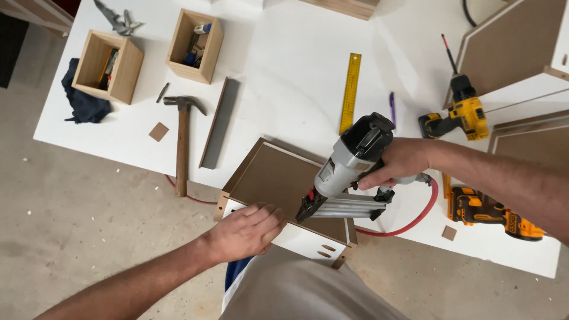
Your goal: Assembling a wooden drawer using a drill, nail gun, and hammer on a workbench.
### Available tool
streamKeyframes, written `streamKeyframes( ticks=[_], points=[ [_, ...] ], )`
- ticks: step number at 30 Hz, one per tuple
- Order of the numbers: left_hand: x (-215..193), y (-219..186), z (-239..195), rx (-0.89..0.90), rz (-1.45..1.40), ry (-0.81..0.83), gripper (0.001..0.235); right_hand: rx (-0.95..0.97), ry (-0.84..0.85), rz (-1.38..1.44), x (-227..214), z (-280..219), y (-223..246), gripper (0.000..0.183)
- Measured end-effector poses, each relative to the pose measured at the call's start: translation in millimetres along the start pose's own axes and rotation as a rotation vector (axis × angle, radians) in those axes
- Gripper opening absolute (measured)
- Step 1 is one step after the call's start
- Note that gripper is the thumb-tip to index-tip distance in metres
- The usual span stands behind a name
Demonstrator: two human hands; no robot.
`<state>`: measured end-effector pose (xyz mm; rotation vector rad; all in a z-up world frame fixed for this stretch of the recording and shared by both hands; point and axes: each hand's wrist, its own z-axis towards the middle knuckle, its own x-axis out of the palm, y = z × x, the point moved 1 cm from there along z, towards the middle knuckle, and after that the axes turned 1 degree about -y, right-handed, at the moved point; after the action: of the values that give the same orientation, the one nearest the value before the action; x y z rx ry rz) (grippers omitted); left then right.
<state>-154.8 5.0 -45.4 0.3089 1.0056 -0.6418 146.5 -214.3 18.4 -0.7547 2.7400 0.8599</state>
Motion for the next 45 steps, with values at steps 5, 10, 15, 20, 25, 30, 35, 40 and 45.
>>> streamKeyframes(
  ticks=[5, 10, 15, 20, 25, 30, 35, 40, 45],
  points=[
    [-0.5, 1.4, 3.2, -0.018, 0.010, -0.003, 0.030, -0.100, 0.062, 0.010, -10.5, 21.9, 3.3, 0.060],
    [0.4, 1.7, 3.9, -0.026, 0.023, -0.023, 0.029, -0.117, 0.076, 0.021, -17.2, 26.5, 6.7, 0.058],
    [-0.1, 4.9, 5.9, -0.013, 0.008, -0.018, 0.028, -0.096, 0.105, 0.032, -22.1, 23.1, 9.1, 0.060],
    [-5.2, 7.5, 5.4, 0.029, 0.057, 0.042, 0.027, -0.102, 0.135, 0.094, -23.9, 14.7, 23.1, 0.056],
    [-6.2, 9.7, 5.0, 0.059, 0.087, 0.074, 0.025, -0.179, 0.183, 0.121, -23.0, 14.0, 27.4, 0.056],
    [-10.0, 15.0, 8.9, 0.083, 0.097, 0.088, 0.029, -0.127, 0.175, 0.047, -25.6, 19.6, 29.4, 0.058],
    [-8.3, 13.0, 5.2, 0.083, 0.099, 0.079, 0.030, -0.243, 0.220, 0.002, -28.4, 29.8, 29.3, 0.055],
    [-8.9, 13.4, 6.0, 0.075, 0.098, 0.083, 0.028, -0.223, 0.248, 0.139, -28.1, 28.3, 34.8, 0.036],
    [-10.7, 15.1, 8.7, 0.063, 0.070, 0.042, 0.026, -0.106, 0.201, -0.048, -29.2, 22.0, 40.8, 0.061]
  ],
)
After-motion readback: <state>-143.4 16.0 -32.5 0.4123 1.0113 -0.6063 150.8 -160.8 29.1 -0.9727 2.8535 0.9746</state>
